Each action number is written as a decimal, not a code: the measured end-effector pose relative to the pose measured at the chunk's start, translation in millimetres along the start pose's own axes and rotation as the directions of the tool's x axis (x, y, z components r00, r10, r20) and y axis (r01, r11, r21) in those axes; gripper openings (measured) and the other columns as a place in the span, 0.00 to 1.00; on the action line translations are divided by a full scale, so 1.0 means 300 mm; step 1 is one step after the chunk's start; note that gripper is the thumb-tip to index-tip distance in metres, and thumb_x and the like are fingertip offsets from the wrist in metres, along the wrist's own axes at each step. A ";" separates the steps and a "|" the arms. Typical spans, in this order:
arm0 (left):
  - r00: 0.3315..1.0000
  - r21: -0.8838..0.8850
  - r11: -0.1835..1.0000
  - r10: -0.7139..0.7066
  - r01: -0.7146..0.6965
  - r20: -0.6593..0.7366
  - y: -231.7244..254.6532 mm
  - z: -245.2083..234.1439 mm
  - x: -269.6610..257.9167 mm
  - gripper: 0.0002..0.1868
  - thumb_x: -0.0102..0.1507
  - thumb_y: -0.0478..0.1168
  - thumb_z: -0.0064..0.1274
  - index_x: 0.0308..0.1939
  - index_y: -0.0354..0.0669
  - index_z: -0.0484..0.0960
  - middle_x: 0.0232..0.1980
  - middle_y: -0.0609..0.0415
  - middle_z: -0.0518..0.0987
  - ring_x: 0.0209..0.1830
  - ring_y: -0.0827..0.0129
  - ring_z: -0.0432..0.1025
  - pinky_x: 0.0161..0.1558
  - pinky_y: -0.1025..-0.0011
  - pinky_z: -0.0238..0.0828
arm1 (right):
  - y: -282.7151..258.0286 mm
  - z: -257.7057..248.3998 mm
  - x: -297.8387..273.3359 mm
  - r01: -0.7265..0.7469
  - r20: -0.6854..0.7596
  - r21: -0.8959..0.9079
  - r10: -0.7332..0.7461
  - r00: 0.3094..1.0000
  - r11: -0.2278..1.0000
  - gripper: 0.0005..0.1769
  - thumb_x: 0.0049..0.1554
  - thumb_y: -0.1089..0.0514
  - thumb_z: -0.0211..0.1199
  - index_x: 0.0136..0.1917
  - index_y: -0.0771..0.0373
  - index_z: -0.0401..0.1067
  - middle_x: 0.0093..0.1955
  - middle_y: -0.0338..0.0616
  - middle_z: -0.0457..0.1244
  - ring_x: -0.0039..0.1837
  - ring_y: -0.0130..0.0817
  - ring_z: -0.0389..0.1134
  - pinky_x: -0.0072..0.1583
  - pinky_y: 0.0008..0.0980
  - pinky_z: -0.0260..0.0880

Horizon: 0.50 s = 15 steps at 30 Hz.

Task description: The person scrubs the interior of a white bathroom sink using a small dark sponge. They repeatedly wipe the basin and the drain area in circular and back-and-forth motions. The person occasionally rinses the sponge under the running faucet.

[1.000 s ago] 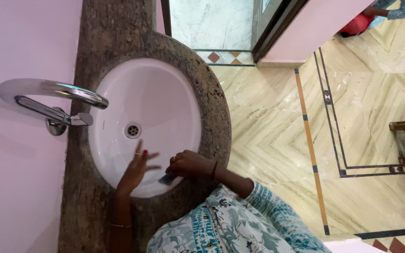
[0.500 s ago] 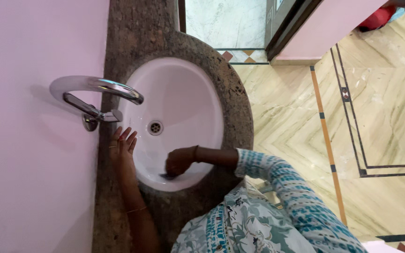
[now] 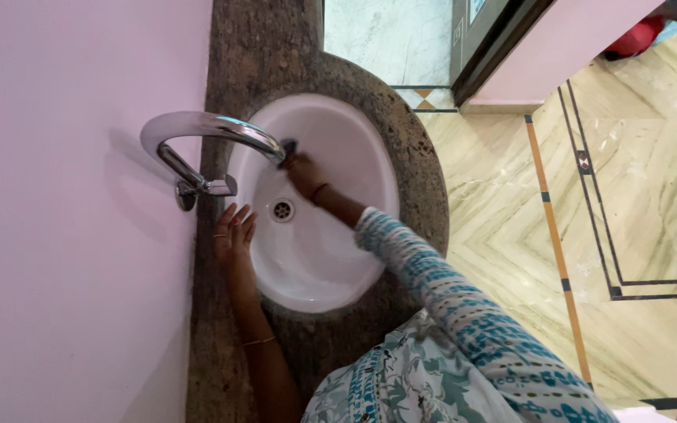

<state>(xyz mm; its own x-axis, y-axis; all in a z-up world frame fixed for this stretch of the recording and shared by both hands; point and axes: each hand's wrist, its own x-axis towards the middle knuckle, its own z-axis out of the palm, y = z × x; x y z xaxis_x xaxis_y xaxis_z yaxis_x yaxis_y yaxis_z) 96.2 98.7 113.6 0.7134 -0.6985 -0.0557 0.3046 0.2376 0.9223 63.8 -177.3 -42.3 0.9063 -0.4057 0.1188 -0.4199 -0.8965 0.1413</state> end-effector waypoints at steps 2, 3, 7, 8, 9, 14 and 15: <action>1.000 0.002 1.000 0.001 -0.001 0.006 -0.006 -0.005 0.002 0.24 0.74 0.46 0.43 0.72 0.39 0.67 0.68 0.43 0.74 0.64 0.62 0.73 0.68 0.65 0.67 | 0.118 -0.033 -0.052 -0.086 0.150 0.013 0.083 0.985 0.996 0.11 0.60 0.60 0.55 0.46 0.59 0.79 0.48 0.50 0.70 0.55 0.44 0.70 0.65 0.45 0.64; 1.000 0.001 1.000 -0.002 0.002 0.002 -0.012 -0.005 0.003 0.24 0.74 0.46 0.44 0.71 0.39 0.67 0.68 0.43 0.74 0.64 0.62 0.73 0.68 0.65 0.67 | 0.167 -0.060 -0.093 -0.153 0.221 0.008 0.148 0.964 0.988 0.12 0.62 0.61 0.55 0.47 0.59 0.80 0.47 0.50 0.70 0.53 0.45 0.70 0.63 0.46 0.65; 1.000 0.066 0.998 0.004 -0.003 -0.017 -0.013 0.002 -0.002 0.24 0.73 0.47 0.45 0.70 0.38 0.69 0.67 0.43 0.75 0.65 0.62 0.73 0.69 0.64 0.67 | 0.227 -0.276 -0.341 -0.089 0.345 0.001 0.083 0.935 0.996 0.13 0.65 0.55 0.55 0.46 0.62 0.78 0.43 0.53 0.69 0.47 0.46 0.71 0.48 0.50 0.70; 1.000 0.074 0.997 -0.006 0.008 -0.022 -0.011 0.003 -0.002 0.24 0.73 0.47 0.45 0.70 0.38 0.69 0.67 0.44 0.75 0.65 0.62 0.73 0.69 0.64 0.67 | 0.203 -0.346 -0.417 0.013 0.505 -0.035 0.007 0.863 0.999 0.16 0.58 0.48 0.61 0.48 0.63 0.76 0.45 0.52 0.68 0.48 0.44 0.70 0.48 0.46 0.70; 1.000 0.082 0.996 -0.016 0.018 -0.026 -0.010 0.006 -0.003 0.24 0.73 0.47 0.45 0.70 0.39 0.69 0.68 0.44 0.75 0.66 0.62 0.73 0.69 0.65 0.66 | 0.162 -0.418 -0.501 0.116 0.653 -0.054 -0.053 0.756 0.992 0.26 0.50 0.40 0.68 0.50 0.64 0.75 0.47 0.51 0.66 0.49 0.42 0.70 0.49 0.42 0.71; 1.000 0.091 0.996 -0.016 0.019 -0.027 -0.014 0.005 0.012 0.24 0.73 0.48 0.45 0.69 0.38 0.69 0.67 0.44 0.75 0.65 0.61 0.73 0.70 0.63 0.67 | -0.137 -0.679 -0.710 -0.115 0.637 0.394 -0.181 0.749 0.912 0.26 0.67 0.34 0.52 0.59 0.59 0.69 0.41 0.52 0.71 0.42 0.48 0.74 0.45 0.46 0.73; 0.999 0.103 0.994 -0.020 0.023 -0.031 -0.020 0.007 0.014 0.24 0.73 0.48 0.45 0.69 0.38 0.69 0.67 0.43 0.76 0.65 0.61 0.74 0.69 0.63 0.67 | -0.173 -0.703 -0.735 -0.068 0.557 0.488 -0.250 0.792 0.870 0.26 0.65 0.34 0.52 0.59 0.57 0.70 0.41 0.50 0.71 0.42 0.47 0.73 0.44 0.46 0.72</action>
<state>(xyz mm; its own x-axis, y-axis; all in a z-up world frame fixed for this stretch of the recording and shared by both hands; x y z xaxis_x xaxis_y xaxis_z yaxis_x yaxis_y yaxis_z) 96.1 92.9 108.5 0.7265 -0.6817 -0.0863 0.2546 0.1504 0.9553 -124.8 -3.7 131.5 0.8501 -0.1958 -0.4888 -0.4031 -0.8393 -0.3648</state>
